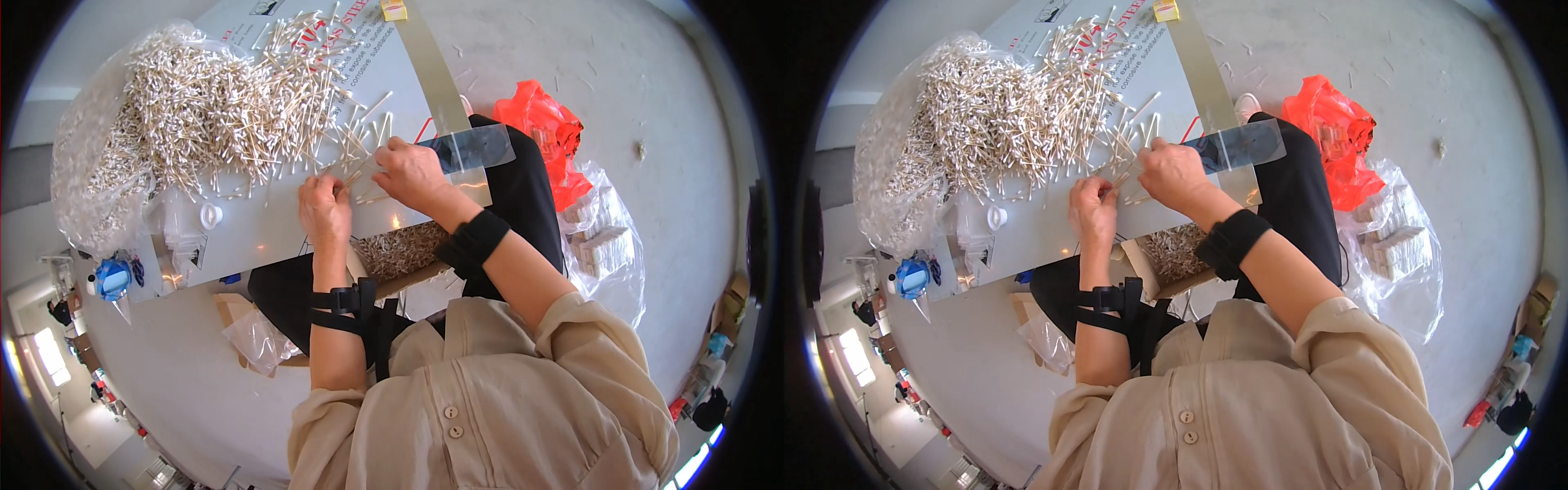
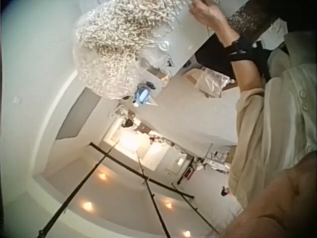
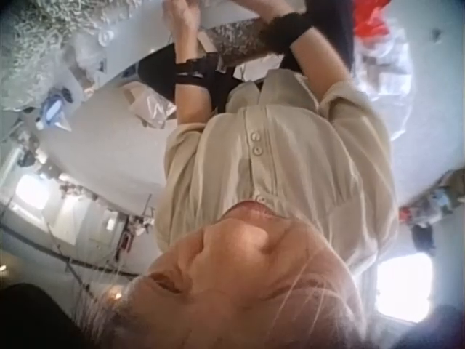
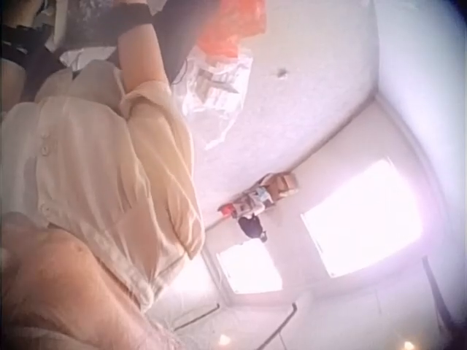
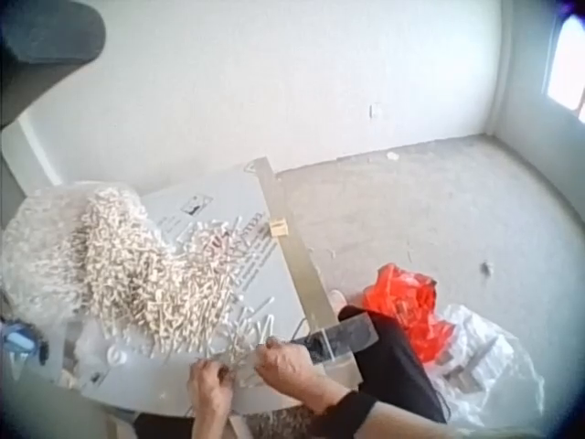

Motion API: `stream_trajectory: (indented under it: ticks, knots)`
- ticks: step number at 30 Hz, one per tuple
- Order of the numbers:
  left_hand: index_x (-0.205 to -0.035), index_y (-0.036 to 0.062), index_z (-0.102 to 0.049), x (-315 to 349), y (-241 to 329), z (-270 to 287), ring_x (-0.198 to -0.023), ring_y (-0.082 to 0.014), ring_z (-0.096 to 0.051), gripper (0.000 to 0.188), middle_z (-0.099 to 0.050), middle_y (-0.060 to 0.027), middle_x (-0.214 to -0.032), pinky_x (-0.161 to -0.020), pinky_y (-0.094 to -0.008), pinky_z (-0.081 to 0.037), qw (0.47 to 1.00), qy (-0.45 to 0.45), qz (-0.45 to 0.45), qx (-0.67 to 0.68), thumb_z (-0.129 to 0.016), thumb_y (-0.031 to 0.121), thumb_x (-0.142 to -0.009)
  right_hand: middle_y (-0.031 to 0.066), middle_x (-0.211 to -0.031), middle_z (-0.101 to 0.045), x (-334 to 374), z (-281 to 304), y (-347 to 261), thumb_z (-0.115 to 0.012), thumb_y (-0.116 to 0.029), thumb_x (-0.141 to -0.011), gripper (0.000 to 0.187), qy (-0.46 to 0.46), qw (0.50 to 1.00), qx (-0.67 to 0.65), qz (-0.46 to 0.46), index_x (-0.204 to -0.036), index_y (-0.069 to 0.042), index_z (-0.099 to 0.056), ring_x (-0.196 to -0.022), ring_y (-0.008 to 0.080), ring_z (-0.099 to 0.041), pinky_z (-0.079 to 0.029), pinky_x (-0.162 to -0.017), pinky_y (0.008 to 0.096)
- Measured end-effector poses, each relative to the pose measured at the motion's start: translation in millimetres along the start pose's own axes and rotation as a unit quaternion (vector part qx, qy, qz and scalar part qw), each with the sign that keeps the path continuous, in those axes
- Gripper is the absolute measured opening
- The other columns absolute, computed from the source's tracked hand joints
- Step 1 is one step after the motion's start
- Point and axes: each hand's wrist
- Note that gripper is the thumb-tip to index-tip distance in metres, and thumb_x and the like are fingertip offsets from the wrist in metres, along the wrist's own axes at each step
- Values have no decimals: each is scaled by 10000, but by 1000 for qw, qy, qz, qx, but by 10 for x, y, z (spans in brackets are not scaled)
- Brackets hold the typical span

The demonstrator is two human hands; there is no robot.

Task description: Packaging cotton swabs into small plastic bags at a workstation.

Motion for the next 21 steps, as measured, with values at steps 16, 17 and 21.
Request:
stream_trajectory:
  ticks: [16, 17, 21]
  knots:
    - [-785, 60, -633, -65, 187, -147, -859, -313, -582, 178, -578, -83, -831, -759, -422, -483, 992, 2, -127, 26, -724, -10, -650, 107, -790, -614, -87, 328, 278, -591, -108, -807, 79, -26, 995, 85, 41, -754, -56, -619, -711, 317, -651, -534, -622, 412]
    - [-788, 60, -637, -67, 211, -150, -857, -318, -583, 183, -580, -89, -836, -761, -423, -484, 990, -11, -136, 30, -714, -22, -644, 107, -790, -614, -107, 296, 271, -591, -108, -807, 79, -26, 995, 85, 41, -754, -56, -619, -711, 317, -651, -534, -622, 412]
    - [-824, 64, -649, -6, 188, -111, -878, -319, -579, 218, -586, -98, -856, -765, -412, -485, 985, 32, -156, 71, -673, -62, -649, 100, -842, -577, -99, 228, 258, -661, -113, -794, 94, -55, 995, 44, 77, -816, -55, -592, -729, 334, -616, -503, -624, 421]
Point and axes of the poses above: each hand's wrist, its own x-axis away from the middle knuckle, its own z-axis out of the back of the hand, y = z × x
